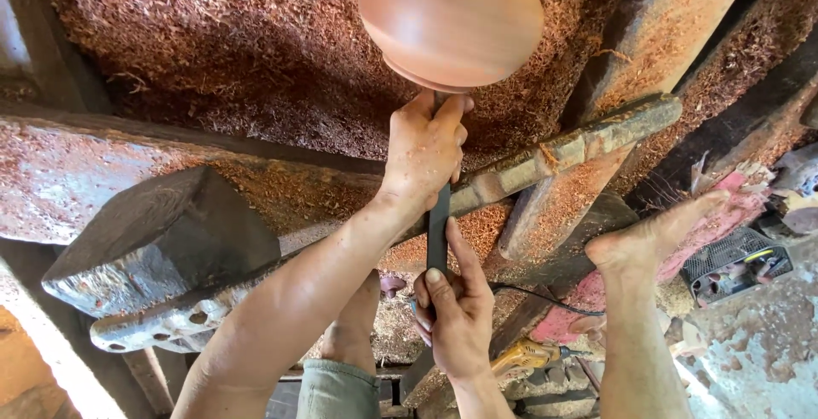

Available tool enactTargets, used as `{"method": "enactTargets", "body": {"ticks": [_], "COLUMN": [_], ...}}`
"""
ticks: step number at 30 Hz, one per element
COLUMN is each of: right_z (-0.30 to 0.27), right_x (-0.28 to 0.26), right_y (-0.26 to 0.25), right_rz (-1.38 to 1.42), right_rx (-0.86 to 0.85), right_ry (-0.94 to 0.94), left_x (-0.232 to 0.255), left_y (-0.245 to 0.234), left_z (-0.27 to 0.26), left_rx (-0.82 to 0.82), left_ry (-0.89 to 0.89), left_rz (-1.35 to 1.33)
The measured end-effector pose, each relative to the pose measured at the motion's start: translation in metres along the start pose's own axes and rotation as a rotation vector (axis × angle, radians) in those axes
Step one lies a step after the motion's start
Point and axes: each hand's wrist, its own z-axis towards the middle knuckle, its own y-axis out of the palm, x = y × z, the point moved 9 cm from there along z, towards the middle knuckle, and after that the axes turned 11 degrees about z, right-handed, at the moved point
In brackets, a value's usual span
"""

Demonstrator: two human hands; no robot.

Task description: Shaping and finishing a wooden object on a lathe using various chisels and sandpaper

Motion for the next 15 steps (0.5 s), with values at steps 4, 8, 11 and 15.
{"method": "enactTargets", "body": {"ticks": [4,8,11,15], "right_z": [0.004,0.007,0.007,0.008], "right_x": [0.006,0.009,0.006,0.006], "right_y": [-0.008,-0.014,-0.015,-0.018], "right_rz": [0.047,0.131,0.117,0.118], "right_rx": [0.000,-0.053,-0.107,-0.129], "right_ry": [0.017,0.050,0.067,0.057], "left_x": [-0.004,-0.007,-0.002,0.002], "left_y": [-0.003,-0.002,-0.003,-0.005], "left_z": [0.000,0.008,0.005,0.001], "left_rx": [0.034,0.047,0.050,0.067], "left_ry": [-0.019,0.110,0.174,0.202], "left_rz": [-0.009,-0.111,-0.134,-0.099]}}
